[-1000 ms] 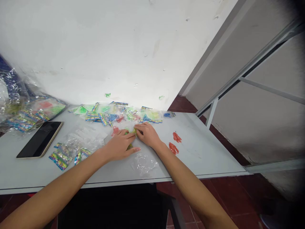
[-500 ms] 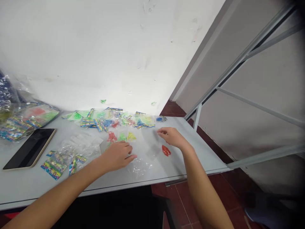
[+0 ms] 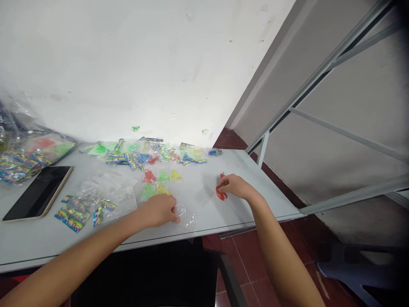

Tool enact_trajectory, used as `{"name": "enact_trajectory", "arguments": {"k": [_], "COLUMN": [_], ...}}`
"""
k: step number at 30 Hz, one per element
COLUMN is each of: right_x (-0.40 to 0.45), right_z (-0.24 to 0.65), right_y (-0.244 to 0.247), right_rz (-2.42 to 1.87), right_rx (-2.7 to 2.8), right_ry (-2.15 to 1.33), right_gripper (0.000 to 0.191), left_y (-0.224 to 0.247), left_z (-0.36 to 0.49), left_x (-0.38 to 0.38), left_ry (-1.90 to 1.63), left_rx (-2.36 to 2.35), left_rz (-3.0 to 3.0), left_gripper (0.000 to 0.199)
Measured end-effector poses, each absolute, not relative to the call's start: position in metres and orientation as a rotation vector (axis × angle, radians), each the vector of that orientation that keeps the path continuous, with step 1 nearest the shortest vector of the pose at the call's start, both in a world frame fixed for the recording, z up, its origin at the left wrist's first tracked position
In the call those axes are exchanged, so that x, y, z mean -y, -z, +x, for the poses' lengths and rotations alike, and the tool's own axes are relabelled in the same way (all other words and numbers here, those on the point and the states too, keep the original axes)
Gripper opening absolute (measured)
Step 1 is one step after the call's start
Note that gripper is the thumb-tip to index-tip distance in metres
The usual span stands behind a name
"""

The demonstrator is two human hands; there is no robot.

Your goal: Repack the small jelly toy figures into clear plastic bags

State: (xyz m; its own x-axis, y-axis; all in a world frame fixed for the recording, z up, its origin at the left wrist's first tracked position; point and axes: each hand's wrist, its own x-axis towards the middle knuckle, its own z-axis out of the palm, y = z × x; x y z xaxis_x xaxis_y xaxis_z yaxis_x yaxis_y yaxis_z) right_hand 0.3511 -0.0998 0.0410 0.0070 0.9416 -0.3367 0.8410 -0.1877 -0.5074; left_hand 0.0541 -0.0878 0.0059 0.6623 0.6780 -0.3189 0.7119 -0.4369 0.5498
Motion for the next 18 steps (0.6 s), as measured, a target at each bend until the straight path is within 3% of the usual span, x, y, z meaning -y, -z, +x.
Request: {"name": "enact_trajectory", "arguments": {"k": [6, 18], "right_x": [0.092, 0.1], "right_z": [0.352, 0.351], "right_y": [-0.035, -0.033], "right_rz": [-2.061, -2.084], "right_rx": [1.874, 1.873], "right_ry": [-1.109, -0.791], "right_gripper": [0.014, 0.01], "left_y": [-0.022, -0.028], "left_z": [0.048, 0.022], "left_x": [0.085, 0.031], "left_ry": [-0.244, -1.018], "left_rx": [-0.927, -0.832], "left_rz": [2.041, 0.914], "left_gripper": [0.017, 0.043]}}
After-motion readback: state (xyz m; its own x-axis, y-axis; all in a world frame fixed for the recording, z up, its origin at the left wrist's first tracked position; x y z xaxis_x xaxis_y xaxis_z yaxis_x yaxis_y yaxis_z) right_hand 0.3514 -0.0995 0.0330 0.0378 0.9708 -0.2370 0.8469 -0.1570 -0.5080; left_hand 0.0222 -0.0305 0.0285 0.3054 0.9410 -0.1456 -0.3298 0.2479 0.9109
